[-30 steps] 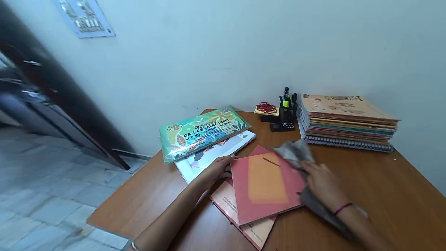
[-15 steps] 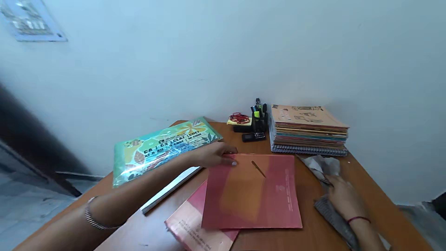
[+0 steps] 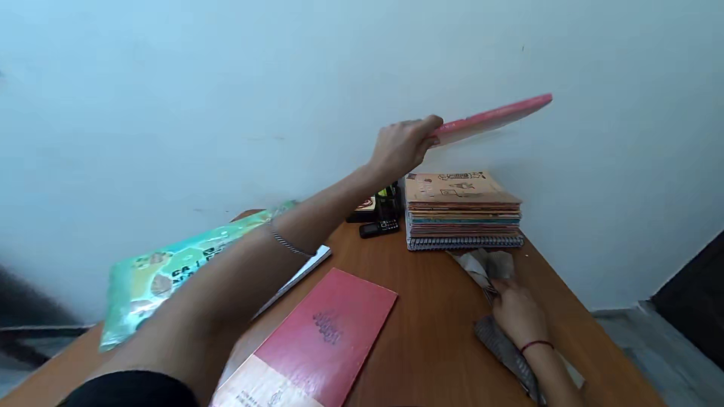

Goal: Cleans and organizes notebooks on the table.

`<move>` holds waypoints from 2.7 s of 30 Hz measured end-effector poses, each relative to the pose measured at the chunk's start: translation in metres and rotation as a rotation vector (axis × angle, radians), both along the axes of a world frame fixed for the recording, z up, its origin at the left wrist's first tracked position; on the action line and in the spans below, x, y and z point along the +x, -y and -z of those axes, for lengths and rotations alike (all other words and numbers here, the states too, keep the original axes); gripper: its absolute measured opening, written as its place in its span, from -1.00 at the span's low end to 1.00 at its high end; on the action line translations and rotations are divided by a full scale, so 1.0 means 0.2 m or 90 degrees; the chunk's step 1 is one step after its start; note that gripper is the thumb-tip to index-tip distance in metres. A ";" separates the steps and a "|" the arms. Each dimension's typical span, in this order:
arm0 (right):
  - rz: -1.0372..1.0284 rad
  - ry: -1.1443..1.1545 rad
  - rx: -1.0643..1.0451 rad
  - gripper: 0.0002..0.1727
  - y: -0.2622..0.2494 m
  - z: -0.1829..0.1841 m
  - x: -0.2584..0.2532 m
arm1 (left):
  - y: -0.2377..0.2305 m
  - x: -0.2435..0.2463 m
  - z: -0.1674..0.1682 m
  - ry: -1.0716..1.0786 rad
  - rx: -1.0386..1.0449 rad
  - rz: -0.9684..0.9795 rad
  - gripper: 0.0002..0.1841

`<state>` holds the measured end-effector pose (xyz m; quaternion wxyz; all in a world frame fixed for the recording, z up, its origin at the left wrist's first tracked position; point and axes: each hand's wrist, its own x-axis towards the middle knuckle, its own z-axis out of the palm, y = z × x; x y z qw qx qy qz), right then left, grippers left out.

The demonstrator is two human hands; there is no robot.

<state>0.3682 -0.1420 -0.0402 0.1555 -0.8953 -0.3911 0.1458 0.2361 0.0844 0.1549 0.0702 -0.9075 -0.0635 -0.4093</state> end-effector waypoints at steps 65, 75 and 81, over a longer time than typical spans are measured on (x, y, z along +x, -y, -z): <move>-0.069 0.078 0.231 -0.60 -0.05 0.16 0.02 | 0.55 -1.38 1.08 -0.375 -0.645 -0.291 -0.14; -0.260 0.065 0.317 -0.61 -0.20 0.00 -0.49 | 0.94 -1.56 1.21 -0.179 -0.302 -0.073 -0.46; -0.591 0.040 0.308 -0.57 -0.20 0.06 -1.13 | 1.02 -1.52 1.26 -0.221 -0.311 -0.113 -0.38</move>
